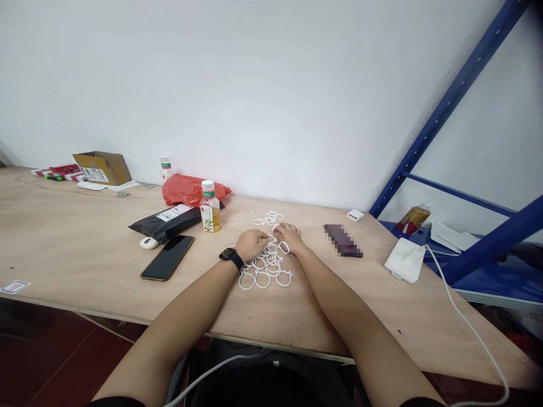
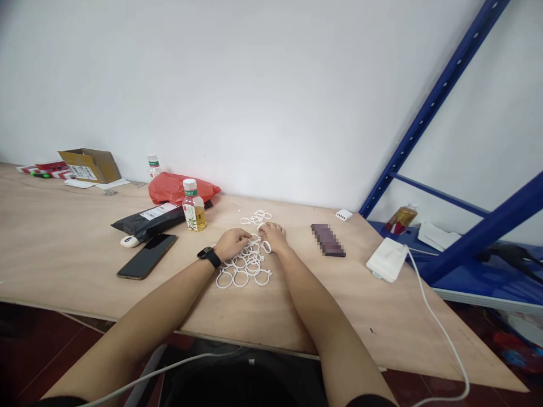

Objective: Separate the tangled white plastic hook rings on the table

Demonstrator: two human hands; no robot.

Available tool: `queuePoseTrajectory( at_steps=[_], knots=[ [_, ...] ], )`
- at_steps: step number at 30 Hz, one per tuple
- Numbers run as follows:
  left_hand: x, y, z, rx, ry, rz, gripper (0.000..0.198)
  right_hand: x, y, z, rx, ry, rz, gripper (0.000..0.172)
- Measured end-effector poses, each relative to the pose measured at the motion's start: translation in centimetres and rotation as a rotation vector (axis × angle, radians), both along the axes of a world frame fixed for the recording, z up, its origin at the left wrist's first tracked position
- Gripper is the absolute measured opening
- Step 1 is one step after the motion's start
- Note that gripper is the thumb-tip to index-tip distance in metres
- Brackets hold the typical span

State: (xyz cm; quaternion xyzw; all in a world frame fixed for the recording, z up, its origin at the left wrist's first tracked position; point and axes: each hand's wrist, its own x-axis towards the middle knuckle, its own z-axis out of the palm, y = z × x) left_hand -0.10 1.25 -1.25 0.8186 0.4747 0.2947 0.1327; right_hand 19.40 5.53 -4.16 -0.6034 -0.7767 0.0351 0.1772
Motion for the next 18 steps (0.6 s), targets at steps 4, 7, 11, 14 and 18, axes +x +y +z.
queuePoseTrajectory(
  at_steps=[4,7,11,14,18],
  knots=[
    [0.0,0.0,0.0,-0.006,0.0,-0.005,0.03,0.2,-0.5,0.2,0.017,0.025,-0.012,0.016],
    [0.1,0.0,0.0,-0.001,-0.006,-0.01,0.028,0.4,-0.9,0.4,0.071,0.044,-0.029,0.016],
    [0.0,0.0,0.0,0.046,-0.06,-0.002,0.03,0.6,-1.3,0.7,0.217,0.206,0.029,0.025],
    [-0.1,0.1,-0.2,0.109,-0.124,-0.01,0.033,0.4,-1.9,1.2,0.285,0.321,0.11,0.033],
    [-0.1,0.3,-0.5,0.206,-0.26,-0.061,0.04,-0.5,-2.8,1.8,0.305,0.367,0.208,0.024]
  ],
)
